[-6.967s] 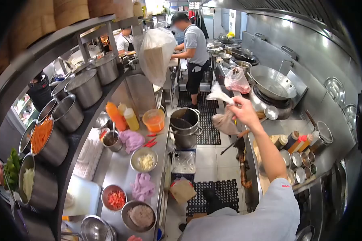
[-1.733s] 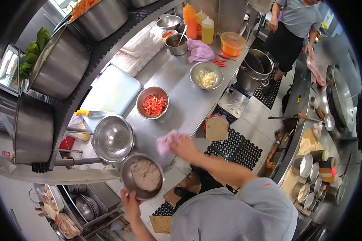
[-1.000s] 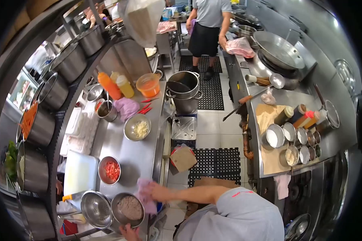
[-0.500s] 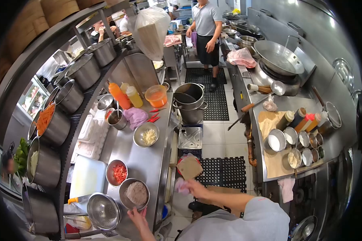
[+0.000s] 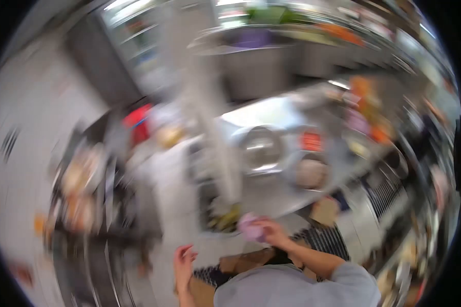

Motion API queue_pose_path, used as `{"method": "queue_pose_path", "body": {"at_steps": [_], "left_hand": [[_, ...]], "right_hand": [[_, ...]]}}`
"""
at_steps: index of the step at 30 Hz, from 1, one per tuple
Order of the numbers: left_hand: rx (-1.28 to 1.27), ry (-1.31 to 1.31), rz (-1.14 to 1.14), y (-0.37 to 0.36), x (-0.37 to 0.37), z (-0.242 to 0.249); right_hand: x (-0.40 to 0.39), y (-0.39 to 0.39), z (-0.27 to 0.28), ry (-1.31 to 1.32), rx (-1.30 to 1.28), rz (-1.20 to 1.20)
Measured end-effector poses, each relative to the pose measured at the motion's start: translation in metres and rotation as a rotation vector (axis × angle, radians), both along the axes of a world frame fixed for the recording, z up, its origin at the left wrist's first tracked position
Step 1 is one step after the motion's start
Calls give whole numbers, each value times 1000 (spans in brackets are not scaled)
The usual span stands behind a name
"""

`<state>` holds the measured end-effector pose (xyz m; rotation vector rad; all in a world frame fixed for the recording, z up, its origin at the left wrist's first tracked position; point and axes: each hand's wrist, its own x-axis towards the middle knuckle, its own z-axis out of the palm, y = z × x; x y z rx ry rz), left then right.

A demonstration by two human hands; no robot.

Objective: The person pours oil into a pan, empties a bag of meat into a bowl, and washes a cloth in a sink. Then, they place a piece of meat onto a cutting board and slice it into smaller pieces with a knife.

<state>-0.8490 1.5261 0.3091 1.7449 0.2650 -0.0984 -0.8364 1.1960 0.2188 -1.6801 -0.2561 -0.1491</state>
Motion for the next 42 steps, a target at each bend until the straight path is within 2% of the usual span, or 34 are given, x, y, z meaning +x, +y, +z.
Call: {"method": "queue_pose_path", "body": {"at_steps": [1, 2, 3, 4, 5, 6, 8, 10, 12, 13, 15, 16, 17, 18, 19, 20, 22, 23, 24, 26, 27, 28, 29, 31, 32, 34, 35, 36, 38, 40, 42], "left_hand": [[-52, -23, 100, 34, -26, -13], [-131, 37, 204, 67, -51, -25], [-134, 47, 321, 92, -78, -35], [-135, -13, 366, 128, -105, -66], [-26, -9, 436, 150, -134, -85], [-37, -27, 573, 170, -158, -85], [-90, 80, 611, 206, -192, -68], [-83, 26, 756, 240, -225, -55], [-73, 0, 967, 264, -257, -51], [-117, 39, 1054, 270, -270, -39], [-72, -118, 1296, 276, -291, -68], [-5, -203, 1388, 267, -304, -82], [-30, -202, 1596, 255, -313, -83], [-8, -90, 1661, 249, -324, -80], [18, 25, 1687, 243, -331, -77], [0, 33, 1795, 236, -337, -80], [-140, 111, 1999, 218, -349, -93], [-41, 222, 2121, 204, -348, -121], [56, 351, 2229, 188, -346, -146], [-58, 482, 2345, 169, -333, -135], [-159, 585, 2400, 171, -322, -111], [-274, 686, 2435, 178, -306, -92], [-301, 700, 2446, 188, -280, -95], [-342, 753, 2584, 219, -247, -99], [-347, 771, 2575, 240, -226, -100], [-350, 344, 2597, 286, -192, -99], [-367, 355, 2606, 306, -176, -88], [-281, 391, 2546, 326, -164, -69], [-188, 424, 2490, 351, -147, -51], [-299, 324, 2479, 369, -135, -50], [-269, 369, 2485, 384, -128, -48]], "right_hand": [[4, 28, 4, 37, 327, 131], [8, 51, -18, 139, 151, 102], [15, 87, 39, 702, 46, 77], [23, 132, 40, 644, 102, 129], [22, 167, 38, 586, 165, 160], [26, 212, 30, 580, 115, 292], [29, 300, 13, 599, 325, 344], [29, 391, 30, 654, 344, 532], [28, 477, 41, 940, 511, 796], [36, 521, 41, 951, 502, 934], [55, 615, 54, 811, 418, 1023], [53, 671, 77, 653, 382, 1172], [69, 736, 78, 406, 170, 1231], [39, 778, 125, 423, 81, 1312], [35, 820, 147, 307, 79, 1584], [27, 873, 146, 230, 21, 1341], [46, 1001, 112, 55, -93, 1464], [48, 1063, 97, 33, -97, 1544], [36, 1104, 99, 184, -170, 1671], [33, 1228, 67, 197, -337, 1828], [7, 1265, 62, 199, -350, 1872], [-12, 1301, 57, 80, -346, 1887], [-22, 1336, 53, -36, -340, 1886], [-52, 1395, 32, -60, -300, 1963], [-69, 1415, 18, 49, -221, 1980], [-108, 1411, 26, 110, -258, 2051], [-120, 1398, 32, 163, -240, 2162], [-119, 1394, 28, 170, -253, 2171], [-121, 1398, 21, 31, -242, 2195], [-119, 1413, 22, 124, -255, 2227], [-119, 1394, 43, 336, -168, 2296]]}}
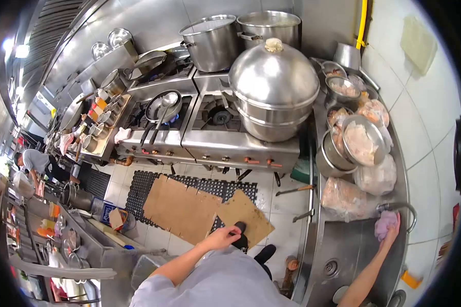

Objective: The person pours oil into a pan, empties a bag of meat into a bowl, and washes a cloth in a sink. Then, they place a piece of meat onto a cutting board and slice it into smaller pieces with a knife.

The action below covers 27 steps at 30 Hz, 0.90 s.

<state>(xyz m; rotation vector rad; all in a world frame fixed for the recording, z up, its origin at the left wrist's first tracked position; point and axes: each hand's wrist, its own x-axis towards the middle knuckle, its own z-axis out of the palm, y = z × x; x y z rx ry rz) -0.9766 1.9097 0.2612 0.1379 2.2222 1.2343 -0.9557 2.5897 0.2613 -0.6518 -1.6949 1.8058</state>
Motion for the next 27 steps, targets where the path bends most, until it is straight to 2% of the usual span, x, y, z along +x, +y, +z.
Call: {"method": "queue_pose_path", "body": {"at_steps": [1, 2, 4, 6, 7, 8, 10, 11, 12, 14, 16, 17, 19, 20, 21, 22, 24, 25, 27], "left_hand": [[-22, 41, -12, 6, 3, 3], [-28, 33, -25, 14, 5, 8], [38, 41, -78, 39, 5, 24], [79, 42, -95, 65, 6, 24], [133, 42, -157, 85, 0, 15], [183, 29, -232, 107, -1, 8], [222, -4, -406, 171, -5, 13], [309, 77, -502, 210, -6, 22], [395, 162, -572, 247, -5, 30], [434, 178, -695, 320, -12, 34], [462, 326, -740, 385, -16, 19], [479, 341, -705, 410, -18, 15], [496, 283, -637, 448, -19, -1], [491, 219, -607, 462, -20, -12], [383, 347, -635, 470, -20, -16], [388, 346, -640, 479, -23, -18], [174, 255, -890, 492, -31, -29], [176, 256, -896, 499, -35, -36], [400, 9, -904, 510, -36, -46]], "right_hand": [[-1, -9, -1, -20, 181, 38], [5, -7, -16, -29, 174, 25], [28, 4, -32, -178, 664, 287], [42, -76, 36, -428, 323, 143], [60, -51, 1, -297, 465, 129], [69, -63, 3, -346, 453, -16], [78, -63, 11, -516, 419, -51], [78, -59, 17, -547, 602, -75], [76, -38, 9, -666, 682, -41], [68, -68, 68, -721, 507, -90], [63, -28, 15, -663, 922, 103], [66, -29, 18, -672, 914, 84], [57, -50, 38, -759, 1003, 247], [58, -56, 46, -772, 992, 241], [58, -61, 53, -782, 945, 270], [56, -61, 63, -788, 908, 297], [55, -59, 70, -794, 848, 246], [54, -57, 73, -797, 793, 201], [54, -62, 82, -764, 808, 171]]}}
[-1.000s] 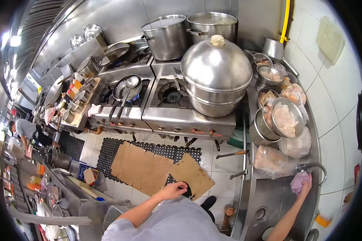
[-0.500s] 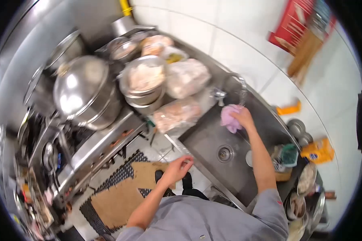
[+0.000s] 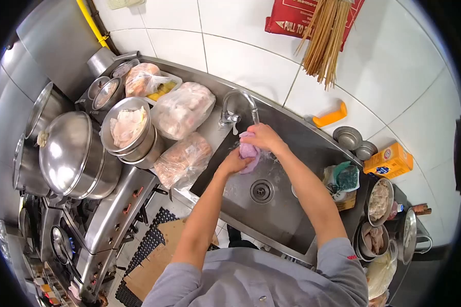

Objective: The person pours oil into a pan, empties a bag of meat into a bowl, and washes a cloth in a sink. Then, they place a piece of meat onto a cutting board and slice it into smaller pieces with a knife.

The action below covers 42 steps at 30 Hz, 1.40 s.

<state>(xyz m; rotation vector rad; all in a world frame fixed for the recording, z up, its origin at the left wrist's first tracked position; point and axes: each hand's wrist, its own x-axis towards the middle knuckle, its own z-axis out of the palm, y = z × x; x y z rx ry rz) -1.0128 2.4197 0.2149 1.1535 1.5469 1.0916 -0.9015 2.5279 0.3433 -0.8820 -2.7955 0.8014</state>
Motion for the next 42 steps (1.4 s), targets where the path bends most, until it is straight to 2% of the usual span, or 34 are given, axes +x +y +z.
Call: {"method": "queue_pose_path", "body": {"at_steps": [1, 3, 5, 6, 7, 8, 9, 10, 12, 14, 16, 17, 18, 19, 20, 21, 22, 24, 25, 26, 27, 28, 29, 30, 32, 33, 35, 36, 37, 38, 39, 40, 41, 42], "left_hand": [[-1, -1, -4, 2, 1, -6], [-216, -199, 5, -6, 6, 35], [-293, -152, 39, -3, 11, 51], [-373, -115, 78, 0, 14, 51], [-370, -114, 75, 8, 13, 45], [-206, -186, 70, 20, 9, 30], [-46, -258, 66, 24, 10, 31], [-47, -260, 68, 30, 14, 32], [43, 326, 43, 40, 27, 75], [107, 454, 21, 55, 42, 86], [165, 587, -4, 56, 39, 93], [152, 400, 1, 52, 34, 95], [142, 211, 6, 48, 29, 96], [142, 212, 11, 38, 23, 98], [121, -362, 104, 21, 18, 96], [95, -933, 192, 8, 15, 93], [97, -929, 192, 3, 16, 81], [-128, -1007, 210, -5, 18, 49], [-121, -1014, 214, -9, 22, 37], [-98, -1231, 206, -11, 26, 31], [-73, -1447, 195, -14, 30, 28], [27, -1558, 176, -15, 33, 25], [36, -1563, 178, -11, 34, 19], [69, -1572, 193, -7, 35, 11], [92, -1565, 234, -1, 37, 5], [115, -1568, 246, 6, 41, -7], [212, -1463, 222, 20, 47, -31], [218, -1469, 377, 33, 52, -33], [301, -1458, 379, 45, 56, -41], [207, -1254, 376, 53, 49, -30], [109, -969, 492, 62, 52, -32], [243, -694, 581, 66, 59, -18], [273, -563, 570, 63, 59, -15], [219, -277, 579, 81, 68, -37]], "right_hand": [[0, -2, 4, 42, 20, 3], [-1, 2, 8, 98, 99, 72], [6, 2, 24, 186, -113, 14], [14, 2, 23, 186, -111, 10], [26, 3, 23, 166, -51, -91], [38, 4, 20, 145, 10, -191], [51, 6, 11, 127, -62, -250], [61, 8, -2, 111, -133, -308], [77, 1, -37, 135, -83, -326], [88, -6, -80, 161, -37, -338], [89, -8, -116, 352, 236, -110], [82, -13, -106, 356, 235, -105], [71, -25, -79, 513, -220, -318], [65, -32, -57, 650, -685, -524], [63, -32, -43, 650, -687, -522], [58, -30, -31, 499, -563, -478], [54, -28, -26, 348, -437, -432], [37, -36, -28, 349, -317, -367], [30, -38, -30, 346, -198, -301], [24, -35, -32, 289, -166, -229], [20, -31, -28, 286, -164, -221], [18, -23, -22, 125, -231, -125], [17, -16, -18, -39, -296, -28], [14, -9, -21, -48, -295, -22], [6, 8, -27, -253, -113, 149], [3, 8, -17, -257, -103, 169], [-23, 2, -5, -34, -184, -36], [-38, 16, -25, -25, -220, -44], [-53, 9, -10, -103, -139, -83], [-66, 8, 1, -188, -317, -134], [-73, 51, -51, -191, -412, -52], [-74, 60, -65, -25, -623, -228], [-80, 51, -43, 62, -815, -319], [-84, 44, -18, 98, -960, -428]]}}
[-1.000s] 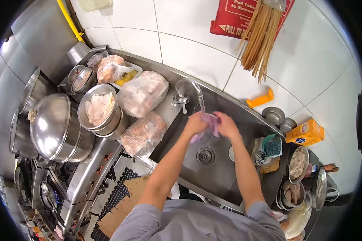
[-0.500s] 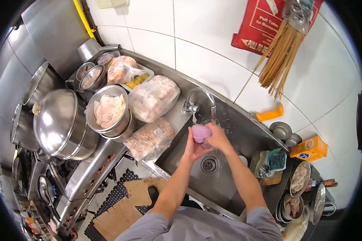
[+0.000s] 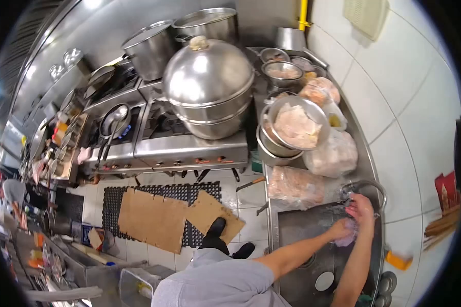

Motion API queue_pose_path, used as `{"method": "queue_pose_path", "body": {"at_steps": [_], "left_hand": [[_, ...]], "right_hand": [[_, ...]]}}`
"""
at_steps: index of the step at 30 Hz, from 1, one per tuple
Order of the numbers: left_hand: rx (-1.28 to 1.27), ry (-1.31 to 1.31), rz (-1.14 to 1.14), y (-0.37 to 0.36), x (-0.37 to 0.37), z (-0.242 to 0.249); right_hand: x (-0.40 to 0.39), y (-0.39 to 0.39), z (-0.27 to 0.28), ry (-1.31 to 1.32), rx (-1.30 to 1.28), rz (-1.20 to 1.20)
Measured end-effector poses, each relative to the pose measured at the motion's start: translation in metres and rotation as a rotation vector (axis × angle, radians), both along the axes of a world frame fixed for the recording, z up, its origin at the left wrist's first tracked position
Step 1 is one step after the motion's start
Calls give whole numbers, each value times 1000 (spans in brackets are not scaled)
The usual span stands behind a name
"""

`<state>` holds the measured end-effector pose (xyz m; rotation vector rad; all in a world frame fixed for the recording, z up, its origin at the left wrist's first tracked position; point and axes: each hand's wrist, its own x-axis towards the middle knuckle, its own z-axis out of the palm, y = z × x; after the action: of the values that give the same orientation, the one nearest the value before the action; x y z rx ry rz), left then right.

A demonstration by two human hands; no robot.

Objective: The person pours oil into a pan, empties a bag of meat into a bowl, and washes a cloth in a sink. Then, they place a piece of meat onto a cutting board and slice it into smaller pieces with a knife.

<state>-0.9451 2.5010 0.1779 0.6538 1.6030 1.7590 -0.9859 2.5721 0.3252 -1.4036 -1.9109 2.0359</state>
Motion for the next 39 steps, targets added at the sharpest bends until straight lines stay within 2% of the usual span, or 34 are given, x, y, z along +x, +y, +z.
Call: {"method": "queue_pose_path", "body": {"at_steps": [1, 3, 4, 6, 8, 9, 11, 12, 13, 14, 15, 17, 18, 19, 20, 22, 23, 25, 26, 28, 29, 30, 32, 33, 34, 35, 36, 37, 38, 39], "left_hand": [[-138, 248, 4, 16, 5, -19], [-153, 172, -19, -6, 1, 13], [-154, 102, -62, -19, -1, 36], [-144, 62, -78, -38, -5, 64], [-99, 57, -98, -59, -13, 92], [-104, 58, -88, -66, -10, 101], [38, 210, -74, -75, 1, 116], [11, 265, -265, -91, 0, 129], [4, 269, -270, -92, 5, 118], [117, 649, -155, -93, 13, 100], [240, 1023, -37, -98, 18, 100], [233, 1016, 31, -102, 25, 106], [222, 746, -58, -102, 29, 109], [208, 474, -141, -102, 34, 109], [203, 475, -140, -101, 38, 108], [146, 260, 4, -96, 50, 102], [144, 260, 0, -93, 55, 99], [-33, 141, 187, -87, 61, 89], [-38, 139, 188, -83, 64, 84], [-90, -75, 264, -77, 66, 74], [-92, -76, 265, -74, 67, 67], [-47, -127, 255, -73, 67, 60], [-2, -182, 247, -68, 68, 42], [30, -368, 103, -66, 67, 34], [63, -554, -42, -64, 66, 25], [63, -554, -36, -67, 63, 28], [92, -770, -150, -71, 63, 36], [122, -985, -267, -76, 62, 43], [124, -987, -261, -81, 62, 48], [115, -1087, -366, -86, 60, 51]], "right_hand": [[1, 25, -5, 96, -327, -81], [6, 38, -22, 684, -408, -292], [19, 38, -26, 684, -416, -279], [62, 14, -7, 858, -361, -41], [112, 19, -50, 419, 189, -165], [139, 9, -82, 374, 151, -147], [137, -107, -7, 440, -498, -563], [149, -99, -30, 445, -498, -566], [165, -92, -70, 677, -536, -528], [173, -90, -100, 910, -571, -487], [175, -95, -109, 915, -574, -498], [174, -104, -123, 1069, -423, -414], [179, -97, -142, 1071, -430, -414], [187, -88, -158, 1029, -339, -532], [189, -87, -161, 982, -246, -649], [194, -84, -168, 929, -174, -668], [190, -87, -159, 877, -99, -682], [176, -93, -135, 768, 44, -697], [170, -98, -124, 710, 115, -704], [160, -106, -109, 596, 254, -720], [158, -108, -107, 538, 324, -723], [161, -106, -111, 537, 323, -722], [171, -98, -121, 666, 365, -573], [171, -100, -116, 666, 365, -573], [176, -102, -106, 633, 657, -393], [177, -106, -95, 591, 938, -201], [175, -113, -83, 591, 933, -194], [171, -120, -70, 580, 1048, -114], [168, -125, -59, 569, 1162, -32], [169, -126, -54, 574, 1159, -21]]}}
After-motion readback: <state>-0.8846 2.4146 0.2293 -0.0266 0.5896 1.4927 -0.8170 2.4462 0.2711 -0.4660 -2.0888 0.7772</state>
